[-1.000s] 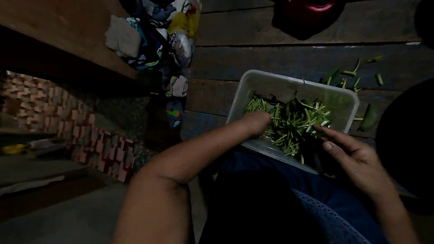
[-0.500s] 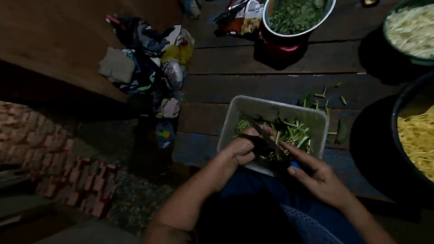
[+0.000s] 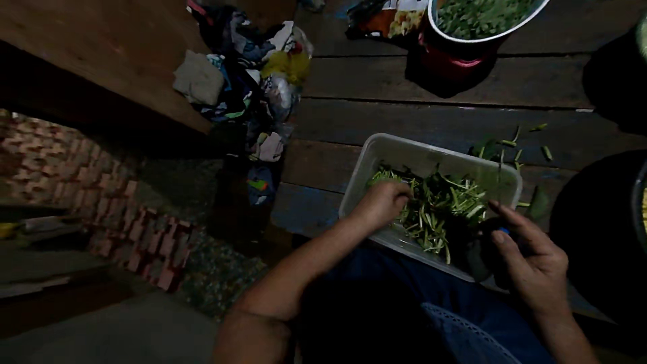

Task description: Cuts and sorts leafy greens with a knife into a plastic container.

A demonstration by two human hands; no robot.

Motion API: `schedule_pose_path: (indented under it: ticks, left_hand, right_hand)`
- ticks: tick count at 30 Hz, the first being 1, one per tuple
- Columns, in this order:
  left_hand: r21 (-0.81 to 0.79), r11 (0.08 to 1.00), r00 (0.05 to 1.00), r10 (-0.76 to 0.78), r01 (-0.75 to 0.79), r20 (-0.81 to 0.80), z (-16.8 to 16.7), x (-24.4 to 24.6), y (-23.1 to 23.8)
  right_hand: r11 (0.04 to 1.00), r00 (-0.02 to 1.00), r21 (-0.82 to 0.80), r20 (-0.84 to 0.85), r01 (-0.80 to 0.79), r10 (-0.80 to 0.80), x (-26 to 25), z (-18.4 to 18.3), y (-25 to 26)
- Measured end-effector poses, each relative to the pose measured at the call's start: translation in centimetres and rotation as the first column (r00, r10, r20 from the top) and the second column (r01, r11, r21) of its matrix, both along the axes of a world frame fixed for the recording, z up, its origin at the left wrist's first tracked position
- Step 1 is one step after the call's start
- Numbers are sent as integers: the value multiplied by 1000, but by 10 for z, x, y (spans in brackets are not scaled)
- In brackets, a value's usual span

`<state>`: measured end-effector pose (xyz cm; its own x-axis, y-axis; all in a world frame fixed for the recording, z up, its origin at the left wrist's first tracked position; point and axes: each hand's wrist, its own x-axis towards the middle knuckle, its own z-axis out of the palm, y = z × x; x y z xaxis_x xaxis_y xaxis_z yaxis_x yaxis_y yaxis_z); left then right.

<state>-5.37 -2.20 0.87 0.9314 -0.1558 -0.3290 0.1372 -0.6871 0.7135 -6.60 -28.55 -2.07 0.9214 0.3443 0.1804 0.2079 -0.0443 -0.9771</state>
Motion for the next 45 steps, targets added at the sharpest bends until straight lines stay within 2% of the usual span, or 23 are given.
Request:
schedule_pose_path:
  ticks: [2, 5, 8, 11, 17, 21, 25, 28, 31, 35, 37, 39, 41, 43, 45]
  left_hand:
    - [122, 993, 1000, 7, -5, -18, -1, 19, 15]
    - [275, 944, 983, -174, 182, -54, -14, 45, 16]
    - [421, 822, 924, -335, 382, -184, -29, 60, 1]
    - [535, 711, 890, -350, 455, -292, -34, 62, -13]
    - [565, 715, 911, -333, 411, -242, -40, 59, -8]
    - [609, 630, 875, -319, 483, -364, -39, 56, -5]
    - [612, 547, 818, -316, 571, -481, -18, 45, -7]
    - [614, 591, 847, -281, 524, -452, 4, 37, -13]
    - [589, 714, 922, -237, 378, -305, 18, 31, -6]
    - [450, 881, 988, -149, 147, -30, 6, 24, 16]
    - [285, 957, 994, -72, 47, 78, 2, 16, 22]
    - [32, 998, 990, 51, -55, 133, -1, 7, 20]
    - [-279, 947, 979, 187, -160, 74, -4, -2, 11]
    - [-516, 811, 959, 272, -276, -84, -1, -8, -1]
    - [-656, 648, 918, 336, -388, -211, -3, -14, -12]
  right_hand:
    - [1000, 1000, -3, 2, -4, 4, 2, -1, 0]
    - [1000, 1000, -20, -9, -19, 19, 6, -1, -1]
    - [998, 999, -33, -5, -46, 46, 7, -2, -2]
    - [997, 999, -59, -1, -46, 46, 6, -2, -4]
    - [998, 999, -45, -39, -35, 33, 6, 1, 0]
    - [995, 996, -55, -50, -79, 76, 10, 5, 3]
    - [995, 995, -69, -66, -75, 71, 8, 9, 8]
    - [994, 998, -96, -51, -53, 48, 7, 10, 9]
    - [990, 998, -133, -40, -43, 37, 6, 8, 11]
    - [984, 999, -177, -42, -25, 18, 5, 7, 11]
    - [984, 999, -176, -44, -22, 14, 6, 5, 12]
    - [984, 998, -178, -56, -22, 12, 7, 5, 13]
    - [982, 998, -188, -69, -26, 13, 7, 7, 14]
    - [980, 997, -194, -74, -52, 38, 8, 11, 17]
    - [978, 989, -170, -104, -120, 104, 6, 13, 23]
